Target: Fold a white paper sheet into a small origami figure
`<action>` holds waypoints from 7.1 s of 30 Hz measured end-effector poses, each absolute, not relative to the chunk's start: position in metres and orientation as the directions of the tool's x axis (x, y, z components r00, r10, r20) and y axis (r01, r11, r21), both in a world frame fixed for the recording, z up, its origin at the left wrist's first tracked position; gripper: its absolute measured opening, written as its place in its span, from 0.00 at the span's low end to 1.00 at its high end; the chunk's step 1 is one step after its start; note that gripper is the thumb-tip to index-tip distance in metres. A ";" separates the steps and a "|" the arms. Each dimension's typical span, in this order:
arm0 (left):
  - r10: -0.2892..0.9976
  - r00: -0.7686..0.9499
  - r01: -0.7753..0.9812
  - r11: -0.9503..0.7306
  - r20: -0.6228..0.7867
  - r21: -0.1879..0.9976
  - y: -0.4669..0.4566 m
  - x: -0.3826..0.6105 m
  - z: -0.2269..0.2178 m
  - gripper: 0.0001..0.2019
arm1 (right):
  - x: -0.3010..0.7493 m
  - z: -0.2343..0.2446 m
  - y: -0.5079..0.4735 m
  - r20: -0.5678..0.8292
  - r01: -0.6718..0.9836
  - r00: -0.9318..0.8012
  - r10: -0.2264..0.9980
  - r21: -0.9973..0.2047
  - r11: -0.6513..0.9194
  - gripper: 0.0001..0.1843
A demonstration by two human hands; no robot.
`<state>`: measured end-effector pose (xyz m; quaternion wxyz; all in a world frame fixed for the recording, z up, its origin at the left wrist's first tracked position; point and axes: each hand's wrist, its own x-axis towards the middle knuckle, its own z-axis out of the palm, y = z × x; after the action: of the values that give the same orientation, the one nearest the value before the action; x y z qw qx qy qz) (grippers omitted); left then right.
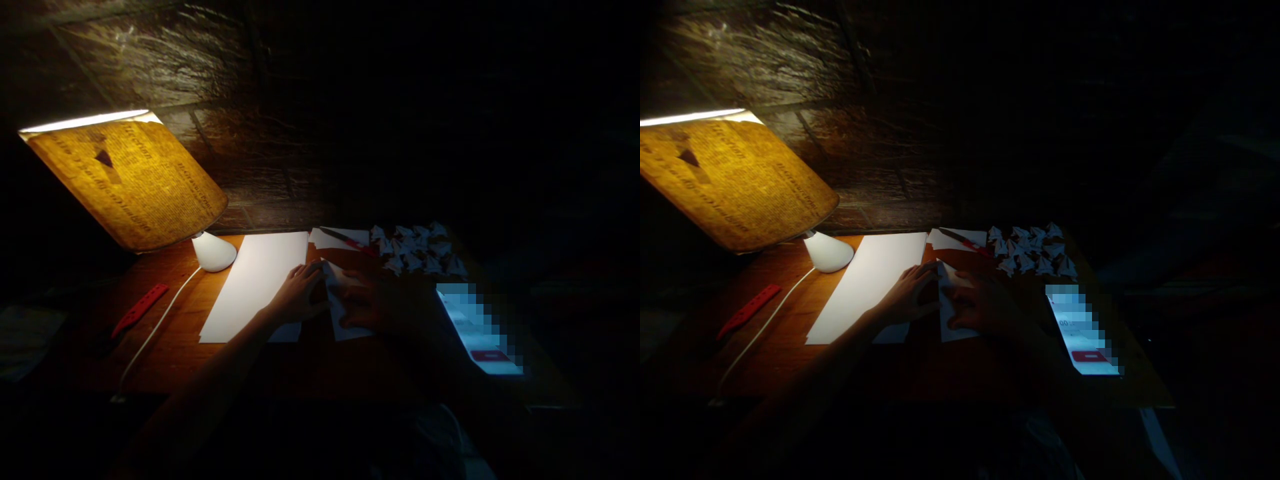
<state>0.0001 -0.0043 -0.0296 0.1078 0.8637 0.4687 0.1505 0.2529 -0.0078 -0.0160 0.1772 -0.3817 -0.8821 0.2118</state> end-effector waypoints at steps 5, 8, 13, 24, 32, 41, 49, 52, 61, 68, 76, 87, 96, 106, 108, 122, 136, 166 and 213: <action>0.854 0.486 0.781 -0.520 0.187 0.345 -0.002 0.000 -0.032 0.24 | 0.253 -0.015 -0.008 0.151 0.590 -0.651 0.744 -0.517 0.620 0.27; 0.862 0.471 0.789 -0.507 0.187 0.348 -0.001 0.000 -0.032 0.24 | 0.254 -0.016 -0.008 0.148 0.588 -0.650 0.745 -0.523 0.617 0.28; 0.862 0.472 0.787 -0.507 0.186 0.352 -0.001 0.001 -0.031 0.24 | 0.254 -0.016 -0.008 0.154 0.582 -0.654 0.740 -0.523 0.623 0.28; 0.859 0.477 0.789 -0.511 0.184 0.342 0.001 0.000 -0.030 0.26 | 0.256 -0.020 -0.006 0.160 0.578 -0.664 0.730 -0.509 0.637 0.30; 0.858 0.480 0.786 -0.513 0.182 0.346 0.002 -0.001 -0.031 0.27 | 0.256 -0.019 -0.007 0.166 0.576 -0.665 0.728 -0.507 0.642 0.28; 0.858 0.488 0.793 -0.513 0.162 0.328 0.002 -0.002 -0.031 0.28 | 0.255 -0.017 -0.007 0.160 0.570 -0.668 0.726 -0.517 0.639 0.30; 0.854 0.498 0.800 -0.519 0.149 0.302 0.002 0.000 -0.029 0.28 | 0.256 -0.017 -0.007 0.160 0.562 -0.673 0.722 -0.523 0.641 0.32; 0.854 0.499 0.796 -0.518 0.147 0.311 0.002 0.000 -0.029 0.29 | 0.256 -0.017 -0.007 0.155 0.567 -0.673 0.724 -0.521 0.638 0.32; 0.854 0.495 0.801 -0.519 0.160 0.299 0.001 0.002 -0.032 0.30 | 0.255 -0.019 -0.006 0.163 0.573 -0.673 0.721 -0.502 0.648 0.32; 0.856 0.486 0.800 -0.517 0.176 0.304 0.001 0.003 -0.034 0.33 | 0.257 -0.021 -0.006 0.182 0.566 -0.658 0.731 -0.520 0.639 0.25; 0.853 0.496 0.802 -0.522 0.163 0.291 0.002 0.002 -0.034 0.31 | 0.274 -0.030 0.017 0.371 0.590 -0.368 0.853 -0.615 0.522 0.11; 0.857 0.490 0.807 -0.514 0.158 0.289 0.001 0.003 -0.032 0.32 | 0.277 -0.035 0.016 0.221 0.715 -0.324 0.920 -0.580 0.391 0.08; 0.853 0.494 0.800 -0.523 0.171 0.294 0.002 0.001 -0.035 0.32 | 0.288 -0.026 0.017 0.122 0.708 -0.374 0.919 -0.603 0.368 0.13; 0.854 0.496 0.812 -0.520 0.157 0.266 0.002 0.002 -0.033 0.33 | 0.282 -0.021 0.011 0.139 0.693 -0.572 0.808 -0.445 0.567 0.21; 0.853 0.498 0.810 -0.522 0.159 0.266 0.001 0.003 -0.033 0.33 | 0.279 -0.016 0.007 0.134 0.711 -0.573 0.808 -0.409 0.572 0.21; 0.846 0.501 0.799 -0.533 0.181 0.281 0.002 0.002 -0.035 0.32 | 0.272 -0.024 0.005 0.167 0.686 -0.646 0.745 -0.302 0.662 0.29; 0.852 0.494 0.798 -0.524 0.175 0.297 0.001 0.002 -0.034 0.31 | 0.275 -0.003 0.000 0.083 0.754 -0.554 0.829 -0.373 0.541 0.15; 0.847 0.500 0.796 -0.532 0.182 0.289 0.003 0.001 -0.035 0.31 | 0.296 -0.025 0.015 0.095 0.683 -0.439 0.893 -0.611 0.400 0.23; 0.831 0.499 0.803 -0.550 0.245 0.231 -0.002 0.005 -0.030 0.34 | 0.310 -0.041 0.027 0.062 0.631 -0.622 0.781 -0.551 0.546 0.29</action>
<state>0.0047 -0.0021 -0.0298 0.0432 0.8646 0.4726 0.1652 0.3099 0.0267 -0.0415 0.1519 -0.4075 -0.8660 0.2468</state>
